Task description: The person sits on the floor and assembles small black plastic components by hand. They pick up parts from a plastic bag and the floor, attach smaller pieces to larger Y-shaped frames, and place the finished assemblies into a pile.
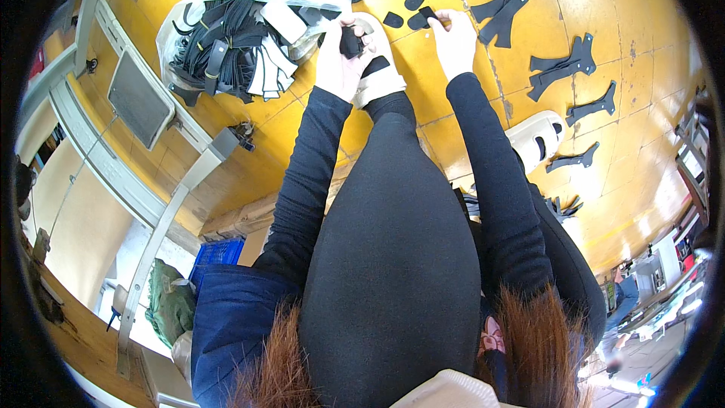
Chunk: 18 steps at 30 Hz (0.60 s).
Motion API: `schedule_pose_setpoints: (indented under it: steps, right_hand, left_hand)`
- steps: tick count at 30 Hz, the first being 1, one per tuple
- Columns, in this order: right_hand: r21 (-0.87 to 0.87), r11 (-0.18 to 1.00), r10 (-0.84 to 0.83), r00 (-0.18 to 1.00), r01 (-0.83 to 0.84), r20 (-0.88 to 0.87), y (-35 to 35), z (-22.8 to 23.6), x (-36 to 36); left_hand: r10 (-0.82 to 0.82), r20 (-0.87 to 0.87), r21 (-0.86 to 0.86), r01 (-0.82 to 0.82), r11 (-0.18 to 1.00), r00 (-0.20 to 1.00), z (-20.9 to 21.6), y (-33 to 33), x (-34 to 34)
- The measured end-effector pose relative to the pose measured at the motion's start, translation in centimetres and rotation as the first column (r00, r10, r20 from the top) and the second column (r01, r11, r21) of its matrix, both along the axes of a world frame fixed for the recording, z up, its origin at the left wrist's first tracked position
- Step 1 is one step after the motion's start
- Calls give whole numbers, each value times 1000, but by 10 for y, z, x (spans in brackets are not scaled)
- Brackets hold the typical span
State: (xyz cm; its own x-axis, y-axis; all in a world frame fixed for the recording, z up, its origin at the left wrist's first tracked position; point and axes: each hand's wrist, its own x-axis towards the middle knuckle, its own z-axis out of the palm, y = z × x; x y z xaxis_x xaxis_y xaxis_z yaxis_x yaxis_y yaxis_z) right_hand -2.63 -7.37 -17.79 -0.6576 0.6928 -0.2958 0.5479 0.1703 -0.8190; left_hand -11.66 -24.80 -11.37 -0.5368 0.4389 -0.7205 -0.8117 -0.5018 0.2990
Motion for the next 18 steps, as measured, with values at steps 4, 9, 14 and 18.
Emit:
schedule_pose_setpoints:
  steps: [4, 9, 14, 18]
  right_hand:
    - [-117, 993, -5, 1000, 4, -2, 6, 8, 5]
    - [-33, 976, 217, 976, -217, 6, 5, 10, 4]
    - [329, 827, 417, 889, -457, 187, 3, 19, -2]
    - [564, 510, 562, 748, -650, 354, 6, 24, -18]
  left_hand:
    - [-56, -40, -45, 54, 998, 998, 1, 2, -1]
    - [-132, -55, 40, 135, 990, 990, -4, -3, -2]
    - [-196, -110, -59, 191, 980, 974, -10, -6, -2]
    - [-204, -86, -73, 198, 977, 975, -9, -6, -4]
